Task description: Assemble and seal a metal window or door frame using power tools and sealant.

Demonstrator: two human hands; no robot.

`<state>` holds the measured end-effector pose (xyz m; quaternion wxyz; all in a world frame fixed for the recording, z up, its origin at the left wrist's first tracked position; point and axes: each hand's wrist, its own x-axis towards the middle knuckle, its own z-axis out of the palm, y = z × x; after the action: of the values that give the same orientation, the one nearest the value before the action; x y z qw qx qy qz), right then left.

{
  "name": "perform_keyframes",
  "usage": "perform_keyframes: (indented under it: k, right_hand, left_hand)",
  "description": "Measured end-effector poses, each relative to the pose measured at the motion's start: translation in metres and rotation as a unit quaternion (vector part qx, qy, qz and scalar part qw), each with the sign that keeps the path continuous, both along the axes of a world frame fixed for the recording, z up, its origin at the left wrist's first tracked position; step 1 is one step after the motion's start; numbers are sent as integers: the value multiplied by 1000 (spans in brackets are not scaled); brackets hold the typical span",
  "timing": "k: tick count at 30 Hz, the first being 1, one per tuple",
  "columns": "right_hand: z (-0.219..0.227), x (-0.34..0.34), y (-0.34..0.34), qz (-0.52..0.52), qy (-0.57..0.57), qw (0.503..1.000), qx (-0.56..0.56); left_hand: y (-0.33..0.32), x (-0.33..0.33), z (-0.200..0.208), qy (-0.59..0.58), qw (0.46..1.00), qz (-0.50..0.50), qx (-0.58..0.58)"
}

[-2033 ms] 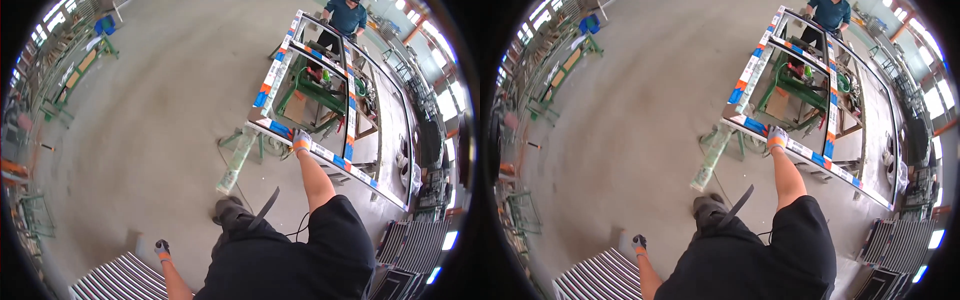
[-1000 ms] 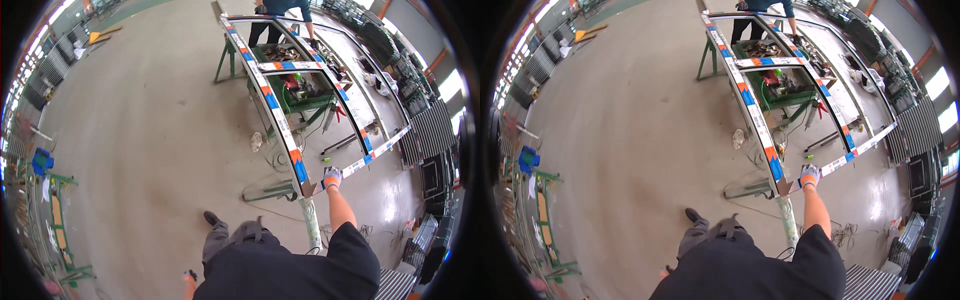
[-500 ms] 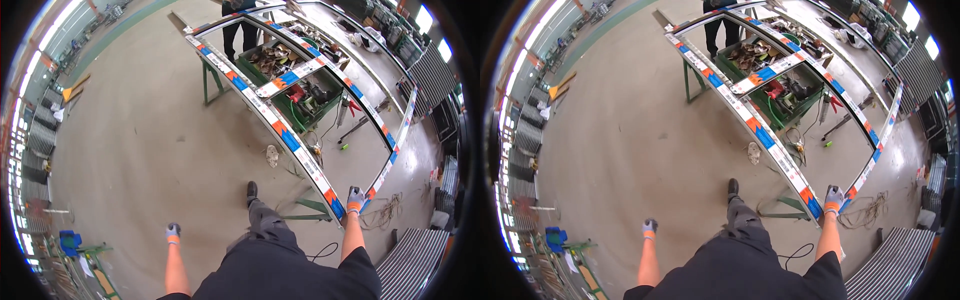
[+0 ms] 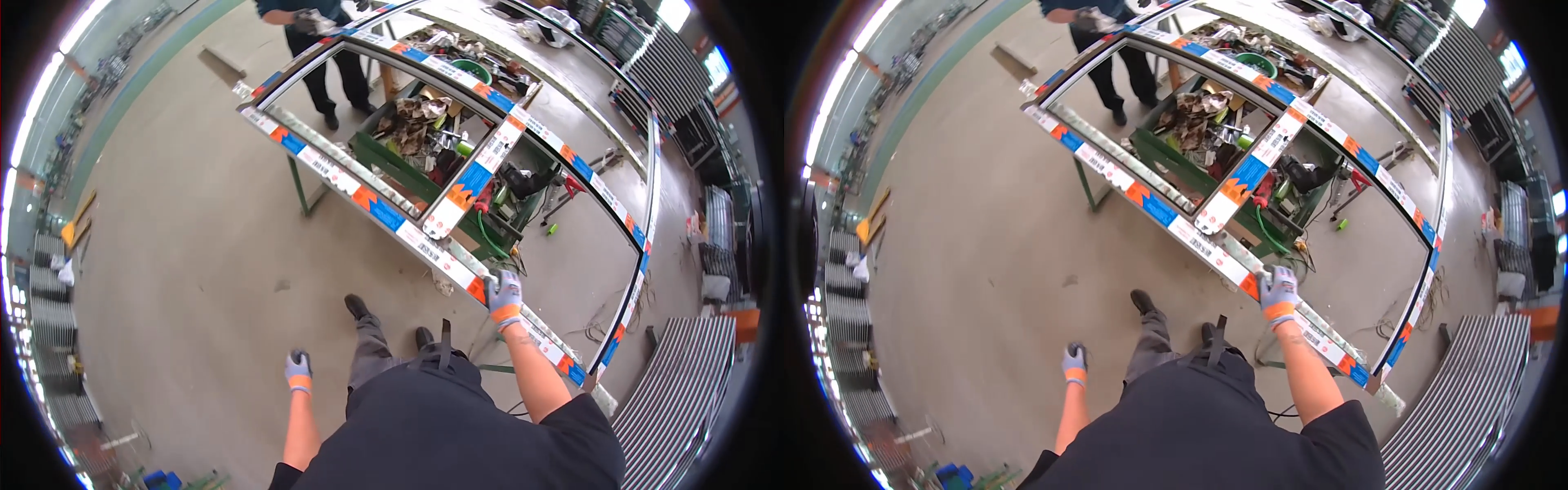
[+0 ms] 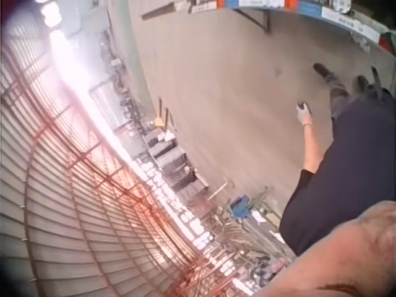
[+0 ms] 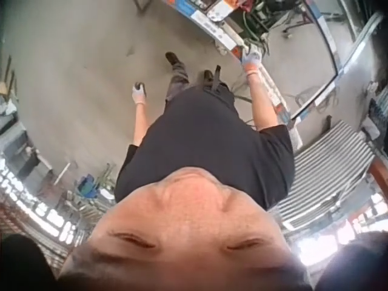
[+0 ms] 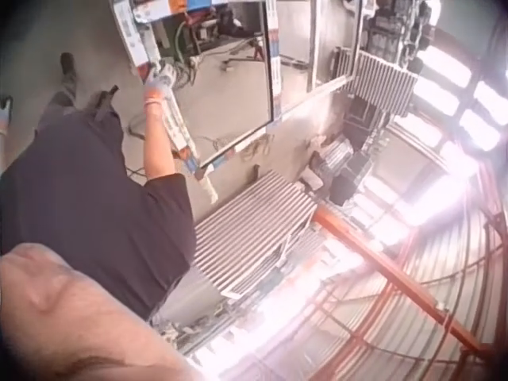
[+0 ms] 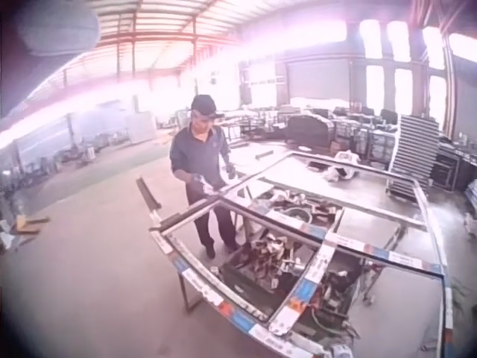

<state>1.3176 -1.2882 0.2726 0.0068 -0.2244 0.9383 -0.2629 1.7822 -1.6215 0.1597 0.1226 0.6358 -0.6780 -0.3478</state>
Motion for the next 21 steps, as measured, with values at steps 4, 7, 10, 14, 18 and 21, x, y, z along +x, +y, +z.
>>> perform_keyframes:
  k: [4, 7, 10, 14, 18, 21]
  right_hand:
    - [-13, 9, -62, -96, -44, 994, 16]
    - [-13, 1, -97, -192, -34, 981, 11]
    - [-35, -2, -93, -278, -23, 959, 56]
    - [-7, -7, -112, -317, -57, 944, 76]
    - [-22, -6, -112, -338, -56, 932, 121]
    - [-27, -5, -115, -344, -71, 922, 163]
  left_hand:
    - [-148, -132, 52, 120, 987, -71, -79]
    - [-234, -248, 105, 216, 948, -211, -101]
    - [-246, -378, 176, 195, 893, -380, -142]
    - [-263, -505, 167, 121, 799, -559, -185]
    - [-254, -602, 114, -27, 690, -679, -247]
    - [-248, -653, 88, -137, 619, -739, -228]
